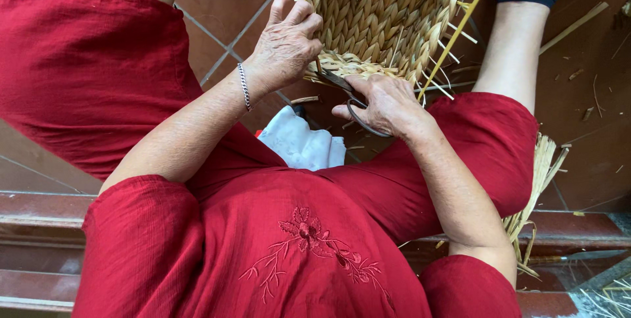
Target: The person sits on the floor weaving a water hyacinth basket, wrapping and tucking straw strands around the rim frame by hand, then uses scissors to trim the protruding straw ends from the finished basket.
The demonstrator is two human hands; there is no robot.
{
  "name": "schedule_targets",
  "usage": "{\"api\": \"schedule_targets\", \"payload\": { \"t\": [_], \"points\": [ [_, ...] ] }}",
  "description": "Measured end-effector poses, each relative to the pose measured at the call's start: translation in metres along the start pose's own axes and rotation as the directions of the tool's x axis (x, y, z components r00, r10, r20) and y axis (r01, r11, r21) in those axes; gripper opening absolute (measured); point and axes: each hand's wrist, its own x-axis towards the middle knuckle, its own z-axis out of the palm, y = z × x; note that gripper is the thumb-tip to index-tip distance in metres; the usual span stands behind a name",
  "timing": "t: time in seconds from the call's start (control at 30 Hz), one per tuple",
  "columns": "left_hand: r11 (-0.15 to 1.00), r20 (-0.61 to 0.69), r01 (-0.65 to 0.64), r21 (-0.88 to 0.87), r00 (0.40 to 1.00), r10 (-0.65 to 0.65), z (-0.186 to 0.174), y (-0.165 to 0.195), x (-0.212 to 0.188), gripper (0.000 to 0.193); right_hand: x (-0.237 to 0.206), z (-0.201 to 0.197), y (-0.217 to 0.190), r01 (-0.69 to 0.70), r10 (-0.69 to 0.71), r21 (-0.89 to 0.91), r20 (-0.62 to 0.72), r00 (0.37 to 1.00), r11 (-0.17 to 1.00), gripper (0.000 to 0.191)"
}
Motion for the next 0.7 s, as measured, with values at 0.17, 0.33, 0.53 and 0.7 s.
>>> {"api": "schedule_targets", "payload": {
  "t": [0.17, 0.33, 0.53, 0.7],
  "points": [
    [0.999, -0.006, 0.009, -0.042, 1.0, -0.009, 0.002, -0.003, 0.0, 0.009, 0.008, -0.004, -0.007, 0.073, -0.073, -0.084, -0.003, 0.997, 0.994, 0.062],
    [0.998, -0.015, 0.027, -0.049, 0.999, -0.028, 0.005, -0.006, 0.002, 0.004, 0.01, -0.004, -0.006, 0.1, -0.099, -0.112, 0.014, 0.995, 0.989, 0.056],
    [0.984, -0.194, 0.065, -0.169, 0.976, -0.098, 0.005, -0.013, 0.005, 0.004, 0.008, -0.004, 0.004, 0.088, -0.094, -0.078, -0.075, 0.993, 0.993, 0.053],
    [0.901, -0.193, 0.434, -0.013, 0.883, -0.429, -0.027, -0.054, -0.001, 0.013, -0.006, -0.02, 0.032, -0.191, 0.185, -0.111, -0.062, 0.981, 0.975, 0.077]
  ]
}}
